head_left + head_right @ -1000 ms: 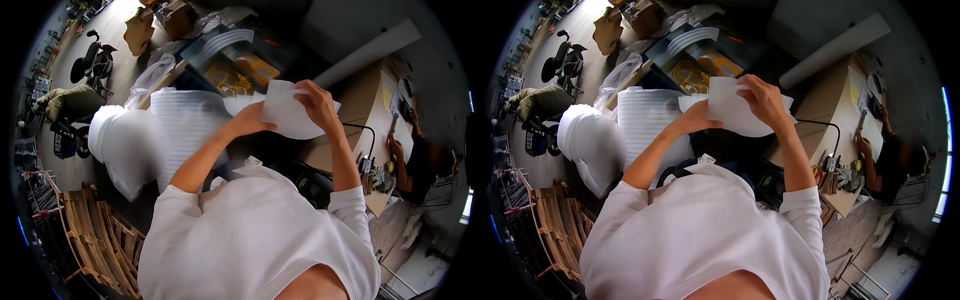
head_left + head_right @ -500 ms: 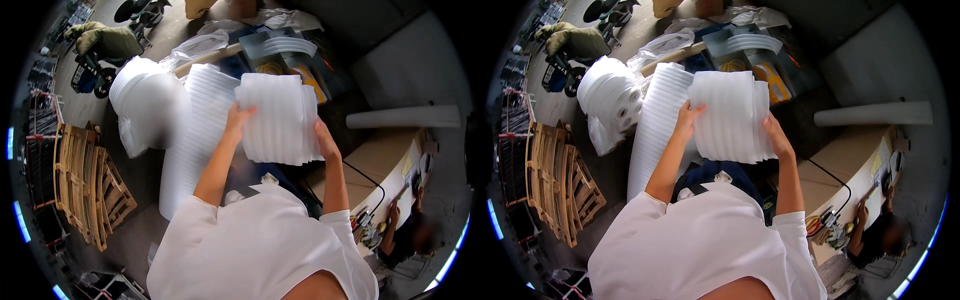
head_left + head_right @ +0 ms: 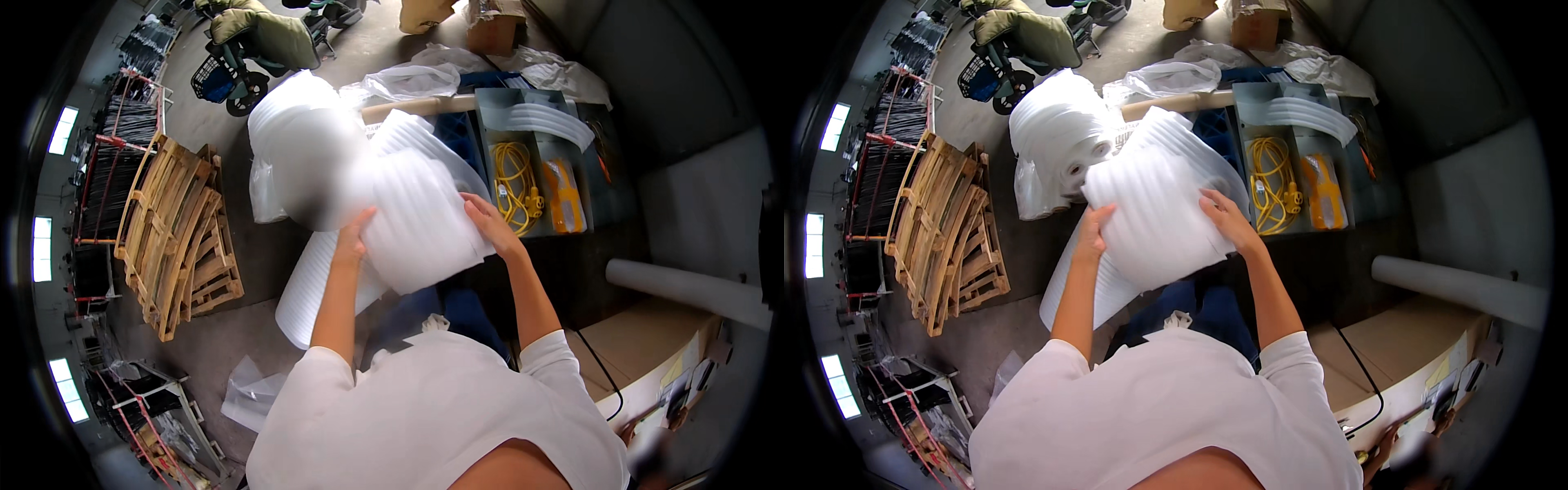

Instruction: The person uses yellow-handled scissors to cut a large roll of white bubble wrap into smaller pieces. They repeatedly pull the material, cut it, and fold the resulting sheets. The person works in a cluttered workshop environment with another individual visible in the background.

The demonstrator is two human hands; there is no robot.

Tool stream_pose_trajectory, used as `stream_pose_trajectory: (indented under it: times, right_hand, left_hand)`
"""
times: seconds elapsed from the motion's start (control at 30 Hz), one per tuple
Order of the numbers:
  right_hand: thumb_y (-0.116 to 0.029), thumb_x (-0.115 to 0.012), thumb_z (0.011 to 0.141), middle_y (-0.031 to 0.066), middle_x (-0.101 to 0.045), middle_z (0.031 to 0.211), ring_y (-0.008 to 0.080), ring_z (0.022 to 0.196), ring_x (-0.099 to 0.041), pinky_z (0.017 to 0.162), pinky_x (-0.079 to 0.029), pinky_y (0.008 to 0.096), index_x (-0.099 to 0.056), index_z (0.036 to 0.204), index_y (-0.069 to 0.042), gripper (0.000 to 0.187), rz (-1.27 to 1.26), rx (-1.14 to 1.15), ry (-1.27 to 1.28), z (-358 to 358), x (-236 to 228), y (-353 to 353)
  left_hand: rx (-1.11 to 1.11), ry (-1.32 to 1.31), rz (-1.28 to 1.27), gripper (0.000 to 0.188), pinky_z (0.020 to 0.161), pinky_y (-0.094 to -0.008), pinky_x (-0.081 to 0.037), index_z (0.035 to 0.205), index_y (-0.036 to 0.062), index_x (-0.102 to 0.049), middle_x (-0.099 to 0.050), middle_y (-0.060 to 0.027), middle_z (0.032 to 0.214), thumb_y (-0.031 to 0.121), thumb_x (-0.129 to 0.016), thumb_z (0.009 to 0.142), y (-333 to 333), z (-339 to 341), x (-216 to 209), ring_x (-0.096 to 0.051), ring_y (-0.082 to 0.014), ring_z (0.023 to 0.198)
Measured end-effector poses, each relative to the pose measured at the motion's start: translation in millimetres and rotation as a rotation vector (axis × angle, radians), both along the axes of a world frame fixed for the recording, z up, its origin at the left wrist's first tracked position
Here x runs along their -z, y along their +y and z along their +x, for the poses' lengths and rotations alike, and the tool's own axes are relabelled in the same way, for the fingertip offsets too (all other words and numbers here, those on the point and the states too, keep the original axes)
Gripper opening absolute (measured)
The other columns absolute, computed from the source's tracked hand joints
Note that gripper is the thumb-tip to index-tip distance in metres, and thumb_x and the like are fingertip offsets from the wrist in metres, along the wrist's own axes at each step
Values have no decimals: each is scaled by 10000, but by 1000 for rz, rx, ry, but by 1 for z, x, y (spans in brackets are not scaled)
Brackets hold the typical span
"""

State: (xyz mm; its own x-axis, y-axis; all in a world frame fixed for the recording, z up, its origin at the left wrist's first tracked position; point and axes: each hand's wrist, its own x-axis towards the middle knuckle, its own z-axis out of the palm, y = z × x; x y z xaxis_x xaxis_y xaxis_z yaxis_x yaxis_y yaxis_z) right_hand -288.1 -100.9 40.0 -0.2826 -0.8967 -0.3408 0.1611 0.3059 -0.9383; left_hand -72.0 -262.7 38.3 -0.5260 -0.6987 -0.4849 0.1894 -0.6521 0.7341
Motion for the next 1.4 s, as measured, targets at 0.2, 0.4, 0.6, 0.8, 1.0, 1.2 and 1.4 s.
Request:
stream_pose_trajectory:
  times: [0.2, 0.4, 0.6, 0.8, 1.0, 1.2, 1.4]
  right_hand:
    - [-370, -397, 869, 65, -555, 967, 148, 877, -541, 745, -432, 269, -438, 1148, -94, 394, -50, 247, -311, 8, 20, -54]
    - [-294, -428, 867, 71, -554, 968, 148, 872, -540, 752, -425, 261, -446, 1126, -78, 338, 170, 243, -331, 39, 67, -34]
    - [-262, -449, 858, 75, -553, 967, 147, 870, -540, 753, -422, 253, -459, 1108, -57, 323, 253, 318, -250, 51, 73, -37]
    - [-246, -469, 849, 74, -543, 991, 148, 902, -530, 769, -409, 253, -450, 1121, -60, 330, 309, 204, -242, 74, 81, -46]
    - [-163, -467, 847, 51, -539, 944, 118, 880, -508, 773, -400, 243, -456, 1112, -47, 290, 126, 76, -52, 76, 27, -80]
    - [-118, -519, 792, 104, -592, 776, 203, 673, -565, 634, -443, 273, -581, 934, -37, 174, -496, 141, 434, 80, -129, -129]
    - [-248, -539, 770, -16, -509, 670, 113, 571, -450, 557, -278, 292, -417, 717, -146, 167, -647, 425, 851, 131, -212, -124]
  left_hand:
    - [-310, 90, 160, 325, 778, -370, -448, 980, -1, -510, -550, -118, 956, 76, -560, 668, -185, 46, 42, -524, -260, 886]
    - [-510, 214, -379, 506, 823, -368, -422, 1141, 91, -355, -469, -88, 1073, -27, -518, 676, -355, 13, 49, -478, -243, 970]
    - [-796, 367, -530, 611, 868, -388, -408, 1230, 138, -206, -396, -99, 1177, -34, -514, 731, -454, 10, 54, -456, -250, 1010]
    - [-1009, -51, 149, 763, 903, -489, -318, 1282, 120, -79, -283, -130, 1281, 160, -608, 734, -472, 27, 151, -361, -272, 1118]
    - [-348, 129, 42, 344, 916, -408, -321, 1135, 47, -408, -471, -74, 1108, 110, -486, 807, -324, 2, 169, -427, -225, 1067]
    - [-26, 177, -915, 272, 778, -310, -432, 1076, 14, -447, -538, -140, 946, 78, -486, 815, -169, 2, -11, -530, -215, 893]
    - [-257, 128, -2012, 434, 746, -282, -416, 926, -28, -474, -532, -139, 872, 382, -348, 864, -119, 31, -149, -526, -201, 786]
